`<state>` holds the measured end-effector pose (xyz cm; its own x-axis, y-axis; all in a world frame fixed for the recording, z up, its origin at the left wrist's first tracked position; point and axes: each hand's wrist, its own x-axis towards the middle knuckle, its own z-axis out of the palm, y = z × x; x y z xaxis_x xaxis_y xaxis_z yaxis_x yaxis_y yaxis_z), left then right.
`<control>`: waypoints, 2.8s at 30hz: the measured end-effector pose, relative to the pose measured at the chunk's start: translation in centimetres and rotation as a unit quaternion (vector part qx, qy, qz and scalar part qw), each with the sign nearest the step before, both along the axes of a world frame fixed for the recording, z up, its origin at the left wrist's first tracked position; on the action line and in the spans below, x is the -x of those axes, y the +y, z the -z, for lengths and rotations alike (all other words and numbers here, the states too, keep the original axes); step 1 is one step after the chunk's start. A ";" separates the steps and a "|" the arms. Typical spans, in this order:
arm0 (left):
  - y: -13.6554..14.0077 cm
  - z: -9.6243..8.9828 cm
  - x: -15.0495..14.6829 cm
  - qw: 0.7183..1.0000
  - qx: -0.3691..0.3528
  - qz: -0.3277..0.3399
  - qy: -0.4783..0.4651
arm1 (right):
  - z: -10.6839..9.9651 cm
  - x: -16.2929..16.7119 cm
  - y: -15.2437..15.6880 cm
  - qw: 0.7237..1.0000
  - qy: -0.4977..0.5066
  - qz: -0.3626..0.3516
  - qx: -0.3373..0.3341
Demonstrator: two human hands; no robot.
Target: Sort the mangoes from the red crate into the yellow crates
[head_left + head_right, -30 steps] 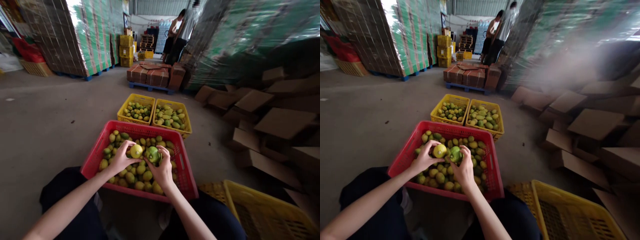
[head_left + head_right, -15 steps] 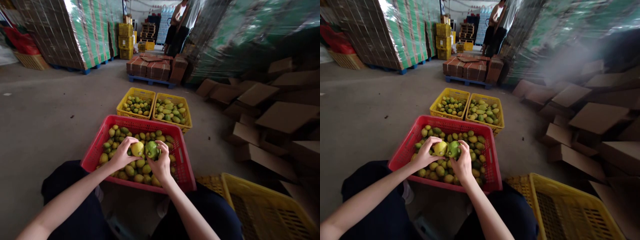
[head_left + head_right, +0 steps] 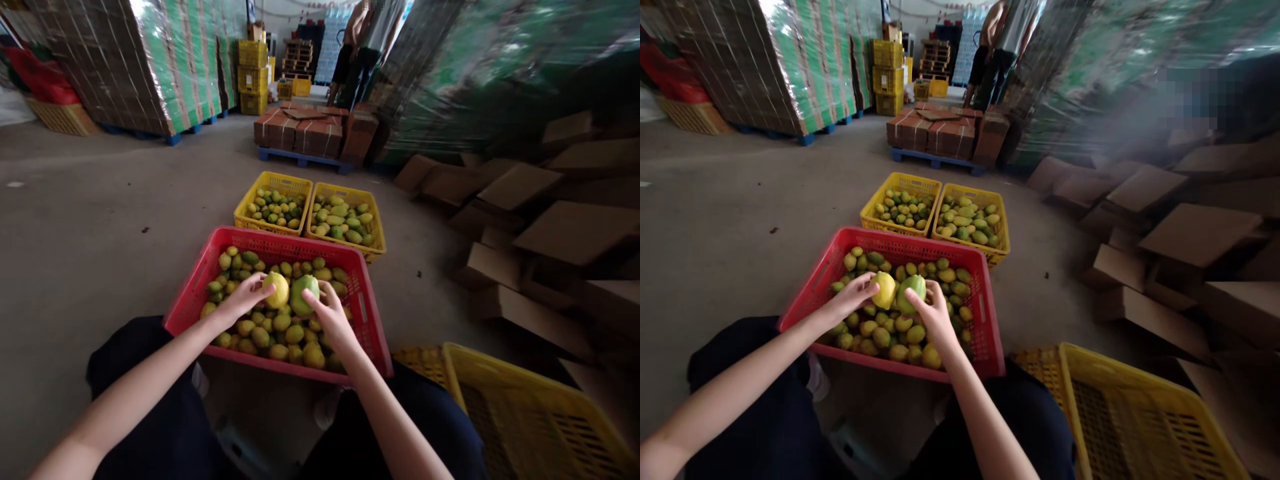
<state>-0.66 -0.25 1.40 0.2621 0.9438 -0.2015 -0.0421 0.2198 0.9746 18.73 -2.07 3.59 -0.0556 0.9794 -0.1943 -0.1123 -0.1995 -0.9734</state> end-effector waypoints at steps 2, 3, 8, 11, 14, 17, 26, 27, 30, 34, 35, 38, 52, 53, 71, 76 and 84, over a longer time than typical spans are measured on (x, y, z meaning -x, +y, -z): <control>0.0 0.5 -0.1 0.988 0.131 0.031 -0.076 | 0.1 0.1 0.2 0.986 0.098 -0.042 0.128; 0.0 0.7 -0.1 0.978 0.181 0.042 -0.099 | 0.2 0.2 0.3 0.974 0.127 -0.055 0.180; 0.0 0.8 -0.1 0.953 0.271 0.054 -0.125 | 1.2 0.6 0.5 0.936 0.186 -0.064 0.291; -0.1 0.5 0.1 0.960 0.249 0.058 -0.117 | 1.4 0.7 0.3 0.937 0.187 -0.064 0.289; 0.0 0.1 0.2 0.973 0.178 0.041 -0.140 | 1.4 0.8 0.0 0.966 0.179 -0.025 0.185; 0.2 -0.3 0.3 0.983 0.082 0.016 -0.165 | 1.3 0.9 -0.3 0.990 0.136 0.013 0.026; 0.3 -0.5 0.1 0.964 0.097 -0.039 -0.244 | 1.0 1.1 0.1 0.968 0.250 0.030 -0.001; 0.3 -0.5 0.1 0.957 0.123 -0.056 -0.258 | 1.2 1.0 0.3 0.961 0.276 0.033 0.012; 0.5 -0.6 -0.2 0.925 0.196 -0.088 -0.313 | 1.7 0.9 1.0 0.938 0.339 0.030 0.062; 0.6 -0.7 -0.8 0.900 0.227 -0.082 -0.364 | 2.0 1.2 1.3 0.918 0.371 0.007 0.141; 0.5 -0.7 -0.9 0.898 0.236 -0.087 -0.361 | 2.1 1.3 1.2 0.915 0.371 0.010 0.157; 0.4 -0.5 -1.3 0.907 0.241 -0.115 -0.325 | 2.0 1.6 0.8 0.915 0.360 0.033 0.178; 0.2 -0.7 -1.8 0.865 0.284 -0.175 -0.376 | 2.2 1.1 1.3 0.894 0.351 0.090 0.263; 0.1 -0.8 -1.8 0.866 0.286 -0.178 -0.370 | 2.3 1.2 1.3 0.900 0.346 0.073 0.254; 0.6 0.7 -1.8 0.865 0.298 -0.228 -0.334 | 2.9 1.8 0.9 0.918 0.332 0.019 0.214; 0.5 -0.6 -1.7 0.879 0.265 -0.236 -0.318 | 2.9 2.2 0.9 0.915 0.300 0.045 0.266; 0.5 0.3 -1.5 0.859 0.303 -0.211 -0.354 | 3.5 1.8 0.8 0.913 0.319 0.026 0.251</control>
